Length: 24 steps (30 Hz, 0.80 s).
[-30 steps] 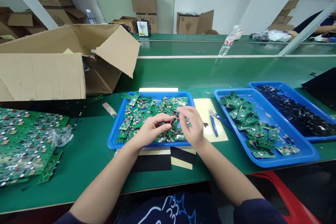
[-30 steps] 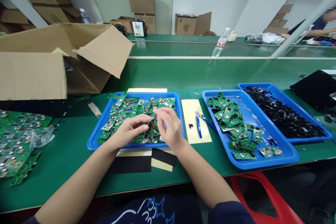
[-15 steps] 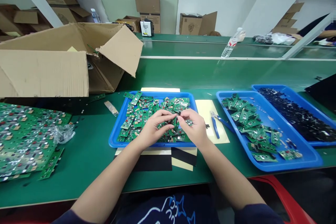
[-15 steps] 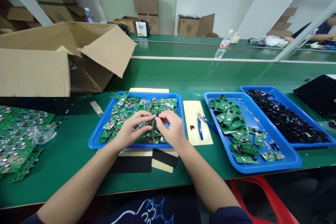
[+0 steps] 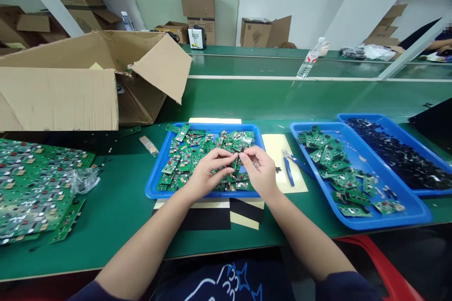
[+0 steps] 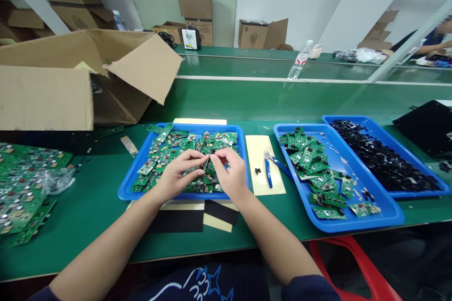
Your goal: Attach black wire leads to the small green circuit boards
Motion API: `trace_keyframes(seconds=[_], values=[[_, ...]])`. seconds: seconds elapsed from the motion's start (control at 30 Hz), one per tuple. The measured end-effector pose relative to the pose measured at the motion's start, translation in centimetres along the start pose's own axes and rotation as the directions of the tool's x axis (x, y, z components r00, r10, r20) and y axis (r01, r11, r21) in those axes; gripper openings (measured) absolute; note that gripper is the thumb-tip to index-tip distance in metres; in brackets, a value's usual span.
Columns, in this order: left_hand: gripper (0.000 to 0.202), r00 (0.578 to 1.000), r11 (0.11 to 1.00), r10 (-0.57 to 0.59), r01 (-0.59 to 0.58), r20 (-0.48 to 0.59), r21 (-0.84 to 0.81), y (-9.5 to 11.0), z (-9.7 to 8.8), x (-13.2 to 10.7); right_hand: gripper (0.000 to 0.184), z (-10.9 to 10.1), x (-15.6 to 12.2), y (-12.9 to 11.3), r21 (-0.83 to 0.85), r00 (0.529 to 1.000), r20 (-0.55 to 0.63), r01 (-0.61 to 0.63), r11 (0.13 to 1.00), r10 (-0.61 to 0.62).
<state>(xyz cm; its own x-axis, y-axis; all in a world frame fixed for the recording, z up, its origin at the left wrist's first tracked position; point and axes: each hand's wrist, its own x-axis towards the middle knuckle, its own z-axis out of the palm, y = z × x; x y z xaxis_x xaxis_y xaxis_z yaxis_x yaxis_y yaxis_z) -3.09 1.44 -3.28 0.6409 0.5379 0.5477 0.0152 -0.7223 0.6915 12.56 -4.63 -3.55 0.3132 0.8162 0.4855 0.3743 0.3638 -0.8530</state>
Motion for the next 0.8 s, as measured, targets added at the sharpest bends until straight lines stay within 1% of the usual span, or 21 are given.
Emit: trace_keyframes(seconds=[0.03,0.1,0.13,0.2,0.27,0.37,0.5,0.57,0.63,0.7,0.73,0.8], values=[[0.032,1.0,1.0,-0.009,0.009,0.008,-0.013,-0.04,0.04,-0.01,0.013,0.01,-0.04,-0.1,-0.039,0.997,-0.019,0.075,0.996,-0.076],[0.03,0.999,0.998,-0.036,0.038,0.034,-0.048,-0.03,0.05,-0.02,0.014,0.02,-0.07,-0.21,-0.094,0.976,-0.029,0.213,0.972,-0.217],[0.029,0.998,0.996,-0.052,0.055,0.045,-0.068,0.0,0.03,-0.02,0.013,0.02,-0.06,-0.23,-0.108,0.963,-0.025,0.265,0.958,-0.269],[0.029,0.995,0.99,-0.087,0.092,0.052,-0.103,0.06,-0.04,-0.04,0.013,0.01,-0.01,-0.22,-0.123,0.944,-0.012,0.326,0.937,-0.33],[0.029,0.992,0.984,-0.116,0.121,0.047,-0.13,0.06,-0.08,-0.08,0.013,0.0,0.03,-0.2,-0.128,0.938,-0.006,0.343,0.93,-0.347],[0.028,0.99,0.98,-0.129,0.135,0.049,-0.146,-0.04,-0.12,-0.12,0.013,-0.04,0.04,-0.17,-0.119,0.93,0.014,0.366,0.923,-0.367],[0.027,0.99,0.982,-0.127,0.135,0.063,-0.13,-0.09,-0.25,-0.06,0.013,-0.17,0.02,0.0,-0.111,0.897,0.056,0.442,0.89,-0.438],[0.027,0.99,0.984,-0.131,0.136,0.049,-0.118,-0.08,-0.31,-0.02,0.013,-0.27,0.06,0.15,-0.124,0.88,0.07,0.476,0.871,-0.471],[0.027,0.991,0.988,-0.13,0.131,0.01,-0.085,-0.1,-0.31,-0.02,0.014,-0.37,0.1,0.31,-0.13,0.868,0.085,0.497,0.858,-0.489],[0.027,0.993,0.994,-0.106,0.105,-0.054,-0.017,-0.19,-0.28,-0.02,0.016,-0.43,0.12,0.44,-0.117,0.873,0.121,0.484,0.867,-0.472],[0.027,0.993,0.996,-0.079,0.082,-0.091,0.032,-0.25,-0.27,0.0,0.018,-0.43,0.11,0.48,-0.096,0.885,0.145,0.458,0.884,-0.443],[0.028,0.988,0.99,0.0,0.022,-0.154,0.142,-0.36,-0.32,0.05,0.025,-0.41,0.1,0.53,-0.026,0.921,0.203,0.343,0.939,-0.331]])
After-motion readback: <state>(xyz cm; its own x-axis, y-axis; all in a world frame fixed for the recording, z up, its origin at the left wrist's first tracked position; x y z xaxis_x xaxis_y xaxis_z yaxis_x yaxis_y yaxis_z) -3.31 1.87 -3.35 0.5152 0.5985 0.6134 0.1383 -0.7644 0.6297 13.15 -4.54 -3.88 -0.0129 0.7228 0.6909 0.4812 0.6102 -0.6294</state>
